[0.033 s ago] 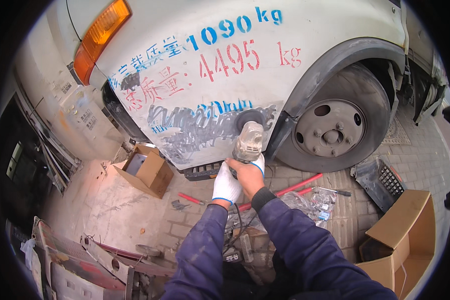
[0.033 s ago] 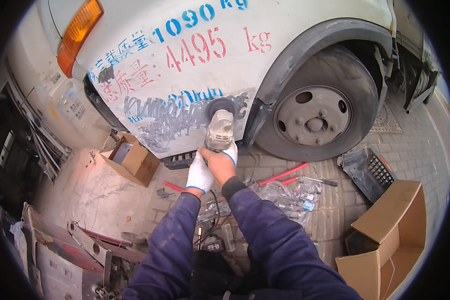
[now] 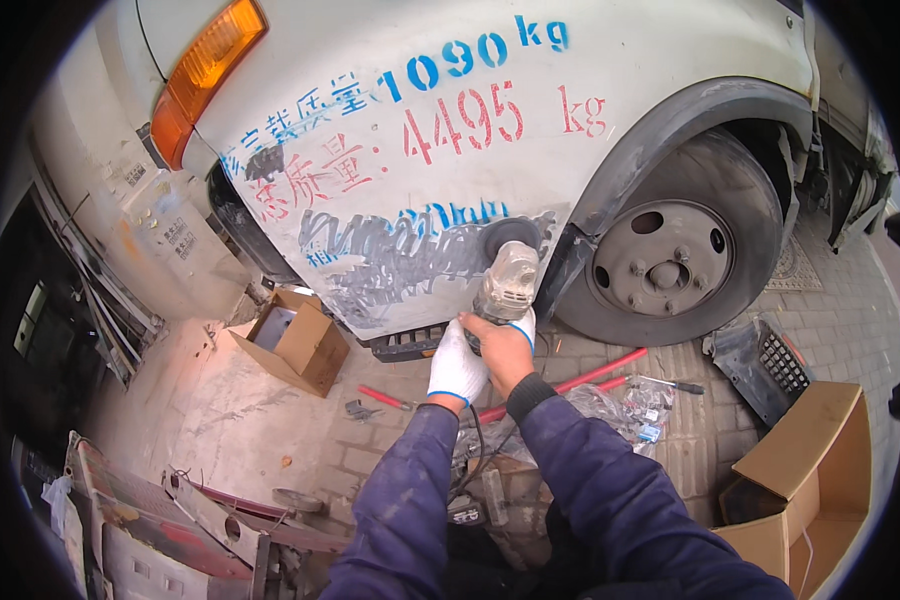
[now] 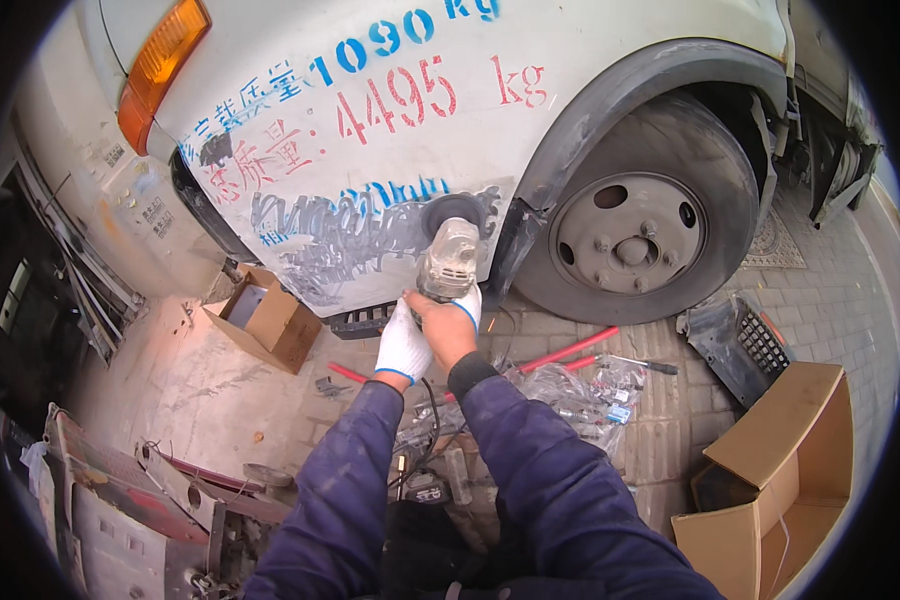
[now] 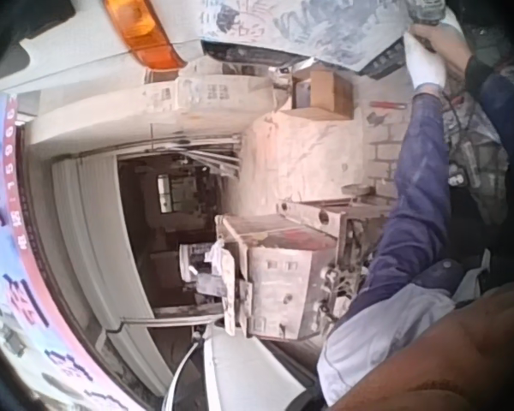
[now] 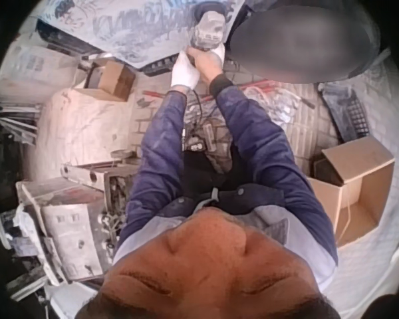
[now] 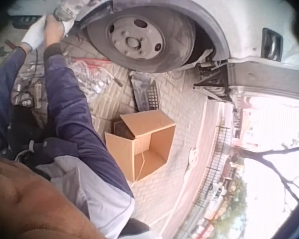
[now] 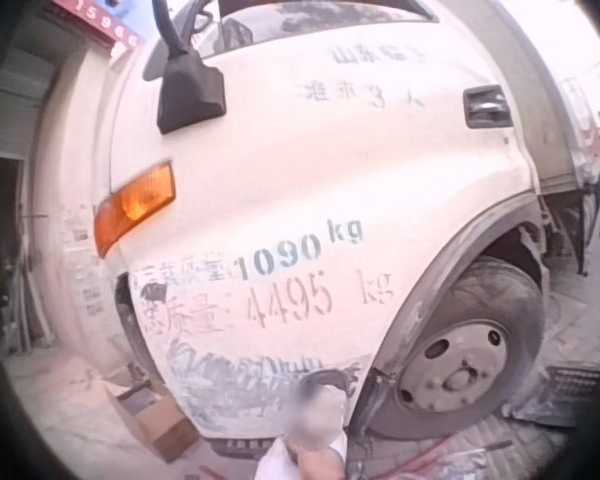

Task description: The person uses a pneumatic rivet gun to fasten a metal strip to the lower edge of a white truck's front bumper. They then use a hammer to tap the strip into place and a power sander to smooth the repaired area.

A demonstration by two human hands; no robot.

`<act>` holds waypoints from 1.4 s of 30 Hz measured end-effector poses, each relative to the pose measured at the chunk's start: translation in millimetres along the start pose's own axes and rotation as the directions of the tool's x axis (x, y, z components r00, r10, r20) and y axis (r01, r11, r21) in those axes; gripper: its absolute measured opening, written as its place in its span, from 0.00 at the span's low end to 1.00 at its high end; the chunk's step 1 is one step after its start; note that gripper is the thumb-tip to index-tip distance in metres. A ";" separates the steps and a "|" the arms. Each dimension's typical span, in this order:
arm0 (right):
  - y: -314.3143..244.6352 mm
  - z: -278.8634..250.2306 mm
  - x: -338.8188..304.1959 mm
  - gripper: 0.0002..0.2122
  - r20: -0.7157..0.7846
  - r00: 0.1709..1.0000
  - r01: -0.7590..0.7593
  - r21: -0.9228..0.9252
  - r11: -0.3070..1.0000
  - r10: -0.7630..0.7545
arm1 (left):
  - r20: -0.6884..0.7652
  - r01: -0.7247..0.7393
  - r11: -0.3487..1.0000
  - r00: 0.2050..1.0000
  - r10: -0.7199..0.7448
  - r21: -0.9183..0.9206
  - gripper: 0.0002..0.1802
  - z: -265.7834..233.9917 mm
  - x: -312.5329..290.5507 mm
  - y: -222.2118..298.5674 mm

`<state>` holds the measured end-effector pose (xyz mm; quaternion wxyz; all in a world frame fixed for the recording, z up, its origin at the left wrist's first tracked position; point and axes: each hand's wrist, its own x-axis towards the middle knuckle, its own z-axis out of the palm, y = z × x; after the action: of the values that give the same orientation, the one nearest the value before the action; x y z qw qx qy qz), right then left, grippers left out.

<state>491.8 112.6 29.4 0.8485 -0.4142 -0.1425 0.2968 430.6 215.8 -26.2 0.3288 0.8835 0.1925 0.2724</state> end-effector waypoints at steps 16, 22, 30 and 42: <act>2.6 -1.9 15.1 0.21 -0.023 0.981 0.179 -0.241 0.954 -0.190 | 0.043 0.006 0.997 0.999 -0.003 -0.083 0.27 13.3 3.5 -5.7; 8.8 9.9 8.0 0.25 0.056 0.913 0.375 -0.504 0.778 -0.404 | 0.000 0.005 1.000 1.000 -0.005 -0.011 0.25 16.5 -17.0 -18.3; -3.4 0.1 8.9 0.18 0.005 0.942 0.313 -0.375 0.872 -0.336 | -0.015 0.007 0.960 1.000 -0.012 -0.281 0.27 22.4 -10.6 1.0; 23.7 1.4 4.3 0.24 0.024 0.922 0.341 -0.528 0.778 -0.387 | -0.043 -0.039 0.997 0.998 0.042 0.063 0.27 32.3 -33.5 -35.9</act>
<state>485.4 127.5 11.6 0.7501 -0.6058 -0.2585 0.0592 418.4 208.5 -83.2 0.2913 0.8907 0.1901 0.2926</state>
